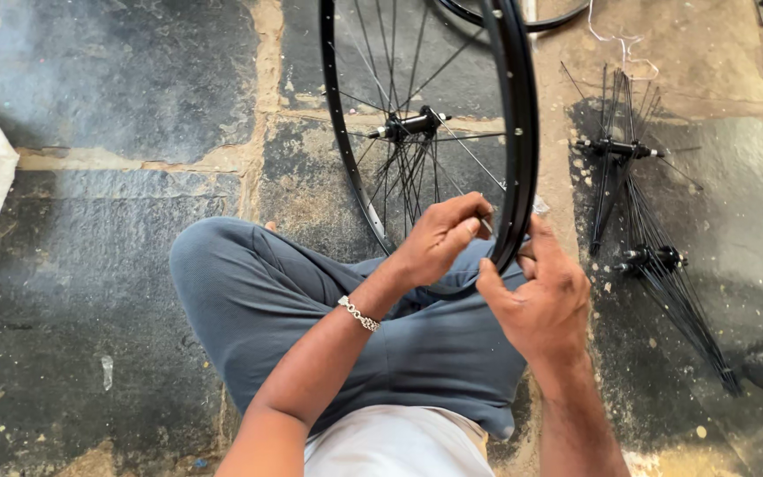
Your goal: The person sits on the floor and laces a bicycle wheel by inserting spokes into the rim and securing them with nipples. They rotate the wheel to access different sections and continue the lacing process.
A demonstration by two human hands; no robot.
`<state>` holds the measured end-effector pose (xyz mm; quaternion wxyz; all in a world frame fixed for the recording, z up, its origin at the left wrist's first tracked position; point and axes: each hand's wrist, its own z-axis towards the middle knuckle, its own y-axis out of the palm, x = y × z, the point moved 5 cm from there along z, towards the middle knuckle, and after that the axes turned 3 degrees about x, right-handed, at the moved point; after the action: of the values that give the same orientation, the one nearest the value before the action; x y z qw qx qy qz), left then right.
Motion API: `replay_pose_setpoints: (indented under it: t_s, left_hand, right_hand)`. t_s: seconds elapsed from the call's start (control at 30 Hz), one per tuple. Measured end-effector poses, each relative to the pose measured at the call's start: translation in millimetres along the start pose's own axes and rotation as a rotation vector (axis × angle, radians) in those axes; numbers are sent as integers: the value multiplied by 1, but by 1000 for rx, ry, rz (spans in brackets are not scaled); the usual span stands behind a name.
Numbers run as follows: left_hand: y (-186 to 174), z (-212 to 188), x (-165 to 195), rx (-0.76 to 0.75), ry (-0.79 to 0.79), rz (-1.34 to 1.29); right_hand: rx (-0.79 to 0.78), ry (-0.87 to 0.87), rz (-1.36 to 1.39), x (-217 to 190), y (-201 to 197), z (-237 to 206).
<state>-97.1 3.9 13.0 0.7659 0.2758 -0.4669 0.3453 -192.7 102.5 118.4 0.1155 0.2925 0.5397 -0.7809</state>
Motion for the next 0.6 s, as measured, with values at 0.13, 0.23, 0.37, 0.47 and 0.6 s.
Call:
replay_pose_setpoints:
  t_s: [0.13, 0.23, 0.37, 0.47, 0.6]
  left_hand:
    - [32, -2, -10, 66, -133, -603]
    - [45, -9, -12, 136, -185, -798]
    - [47, -11, -10, 217, -213, -832]
    - [46, -8, -5, 197, -179, -926]
    - [46, -7, -4, 192, -197, -939]
  right_hand:
    - [40, -86, -44, -6, -1, -1]
    - [66, -117, -62, -3, 0, -3]
    - [-46, 89, 50, 32, 2, -20]
    - [-209, 211, 379, 72, 8, -40]
    - [-473, 530, 776, 126, 40, -85]
